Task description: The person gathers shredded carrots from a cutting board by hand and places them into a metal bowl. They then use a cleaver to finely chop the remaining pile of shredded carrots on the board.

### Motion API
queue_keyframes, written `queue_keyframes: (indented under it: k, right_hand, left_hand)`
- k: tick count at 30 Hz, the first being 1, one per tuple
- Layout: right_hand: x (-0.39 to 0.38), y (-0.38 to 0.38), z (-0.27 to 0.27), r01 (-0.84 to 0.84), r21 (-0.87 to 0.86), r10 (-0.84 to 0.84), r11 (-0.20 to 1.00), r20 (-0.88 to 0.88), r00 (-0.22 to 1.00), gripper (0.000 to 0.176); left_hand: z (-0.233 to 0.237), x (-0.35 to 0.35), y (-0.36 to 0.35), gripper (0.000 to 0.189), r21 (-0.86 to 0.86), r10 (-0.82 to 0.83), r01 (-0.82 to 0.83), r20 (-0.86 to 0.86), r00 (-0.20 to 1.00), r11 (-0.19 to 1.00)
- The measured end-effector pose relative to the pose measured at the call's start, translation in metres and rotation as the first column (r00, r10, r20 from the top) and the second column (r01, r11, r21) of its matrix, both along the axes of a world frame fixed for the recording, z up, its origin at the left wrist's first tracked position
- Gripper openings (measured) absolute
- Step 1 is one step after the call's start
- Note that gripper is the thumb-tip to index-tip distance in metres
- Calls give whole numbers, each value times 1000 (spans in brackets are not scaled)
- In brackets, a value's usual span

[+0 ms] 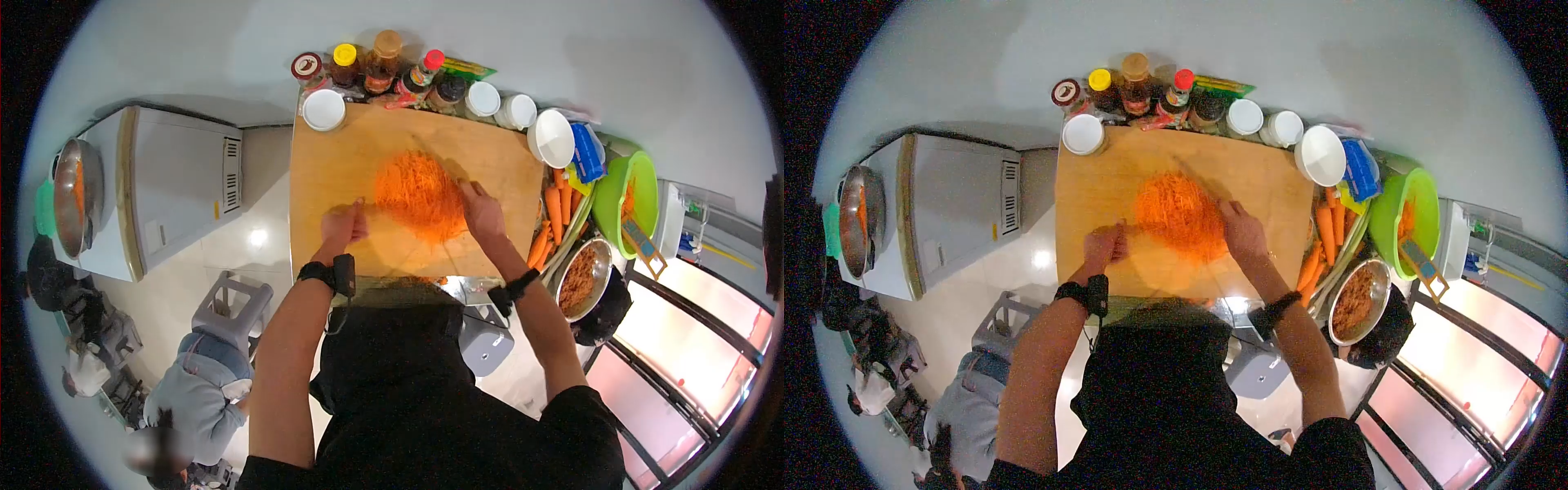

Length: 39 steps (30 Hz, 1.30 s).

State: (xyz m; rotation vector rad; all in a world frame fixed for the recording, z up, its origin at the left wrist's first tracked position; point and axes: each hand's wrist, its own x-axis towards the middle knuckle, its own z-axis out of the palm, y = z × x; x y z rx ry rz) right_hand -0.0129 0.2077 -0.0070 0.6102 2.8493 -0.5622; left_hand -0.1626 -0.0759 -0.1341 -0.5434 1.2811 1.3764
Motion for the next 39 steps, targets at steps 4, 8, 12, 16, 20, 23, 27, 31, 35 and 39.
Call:
queue_keyframes:
  k: [4, 8, 12, 16, 20, 23, 27, 31, 35, 39]
  right_hand:
    - [-2, 19, 5, -109, 88, 109, 990, -3, 994, 37]
    - [-22, 10, -5, 133, 55, -129, 990, -78, 989, 37]
    - [-11, -13, 0, 0, -4, 0, 1000, -87, 996, 32]
    - [5, -33, 35, 174, -209, -214, 962, -188, 959, 27]
    - [34, -66, 26, 491, -104, -502, 865, -161, 850, 20]
    - [55, -88, -11, 383, -94, -389, 919, -58, 919, 22]
    - [48, -82, 13, 366, -115, -376, 923, -78, 923, 22]
    - [52, -83, 13, 446, -111, -457, 888, -98, 884, 18]
    - [51, -75, 14, 441, -137, -454, 887, -81, 887, 12]
    - [55, -80, 11, 437, -90, -443, 895, -75, 893, 15]
  left_hand:
    - [39, -2, 5, 49, -66, -15, 7, -114, 993, 998]
    - [29, 2, 2, 52, -132, -49, 27, -164, 985, 991]
    - [13, 4, 1, 49, -260, -147, 87, -222, 964, 962]
    - [-24, 7, -12, 45, 86, -62, 65, -34, 997, 994]
    - [8, 7, 0, 44, -22, 23, -25, -105, 994, 999]
    - [-30, 4, -4, 44, -125, -71, 71, 3, 997, 990]
    - [10, 1, -2, 47, -130, -89, 67, -168, 982, 989]
    - [-1, 0, -4, 51, -41, -89, 87, -68, 994, 995]
    - [13, -1, 4, 51, -77, -50, 33, -220, 974, 996]
    - [2, -1, -1, 48, 29, -181, 183, -57, 982, 983]
